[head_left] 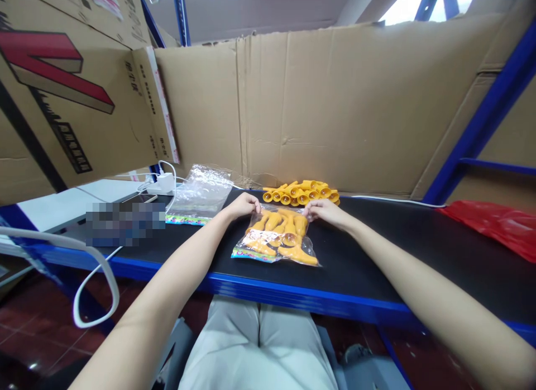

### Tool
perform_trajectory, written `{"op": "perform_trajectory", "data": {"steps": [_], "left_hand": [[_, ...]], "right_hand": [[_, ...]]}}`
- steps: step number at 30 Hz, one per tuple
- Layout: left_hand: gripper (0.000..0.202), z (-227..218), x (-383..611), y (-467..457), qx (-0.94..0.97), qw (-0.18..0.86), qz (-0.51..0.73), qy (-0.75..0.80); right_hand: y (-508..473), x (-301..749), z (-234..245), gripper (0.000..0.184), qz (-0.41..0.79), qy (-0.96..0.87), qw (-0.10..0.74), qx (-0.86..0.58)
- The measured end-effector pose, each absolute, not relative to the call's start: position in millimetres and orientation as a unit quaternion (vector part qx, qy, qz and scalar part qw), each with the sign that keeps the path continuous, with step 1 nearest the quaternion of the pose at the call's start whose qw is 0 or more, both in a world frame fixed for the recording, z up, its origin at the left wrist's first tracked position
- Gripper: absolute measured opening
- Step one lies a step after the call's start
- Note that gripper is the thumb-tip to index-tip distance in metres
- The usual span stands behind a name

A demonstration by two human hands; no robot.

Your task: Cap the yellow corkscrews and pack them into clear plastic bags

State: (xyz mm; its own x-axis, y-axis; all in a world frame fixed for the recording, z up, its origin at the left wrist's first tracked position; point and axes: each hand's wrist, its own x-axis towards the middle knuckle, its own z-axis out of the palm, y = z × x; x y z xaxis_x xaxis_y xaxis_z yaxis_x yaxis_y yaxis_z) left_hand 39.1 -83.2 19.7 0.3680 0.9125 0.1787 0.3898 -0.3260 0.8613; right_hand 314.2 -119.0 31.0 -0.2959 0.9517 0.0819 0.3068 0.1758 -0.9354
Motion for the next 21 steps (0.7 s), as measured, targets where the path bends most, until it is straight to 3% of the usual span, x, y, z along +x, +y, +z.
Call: {"op": "perform_trajectory", "data": {"steps": [6, 10, 13, 18, 21], "left_hand": [[0.027, 22, 45, -86, 0.830, 0.159, 0.328, 0.423], [0.027, 22, 49, -88, 0.844, 0.097, 0.352, 0.392], [0.026, 23, 51, -89, 0.846, 0.076, 0.375, 0.372], [0.027, 26, 55, -95, 0.837, 0.066, 0.426, 0.337], [0.027, 29, 59, -99, 0.821, 0.063, 0.450, 0.345]], "right_hand": [[-112, 307, 48, 0.038, 0.307, -0.779, 0.238, -0.492], [-97, 294, 53, 0.033, 0.247, -0.806, 0.201, -0.498], [-89, 282, 60, 0.031, 0.320, -0.805, 0.186, -0.464], [-90, 273, 73, 0.040, 0.561, -0.732, 0.069, -0.381], [-94, 271, 73, 0.040, 0.623, -0.684, 0.059, -0.375]]}}
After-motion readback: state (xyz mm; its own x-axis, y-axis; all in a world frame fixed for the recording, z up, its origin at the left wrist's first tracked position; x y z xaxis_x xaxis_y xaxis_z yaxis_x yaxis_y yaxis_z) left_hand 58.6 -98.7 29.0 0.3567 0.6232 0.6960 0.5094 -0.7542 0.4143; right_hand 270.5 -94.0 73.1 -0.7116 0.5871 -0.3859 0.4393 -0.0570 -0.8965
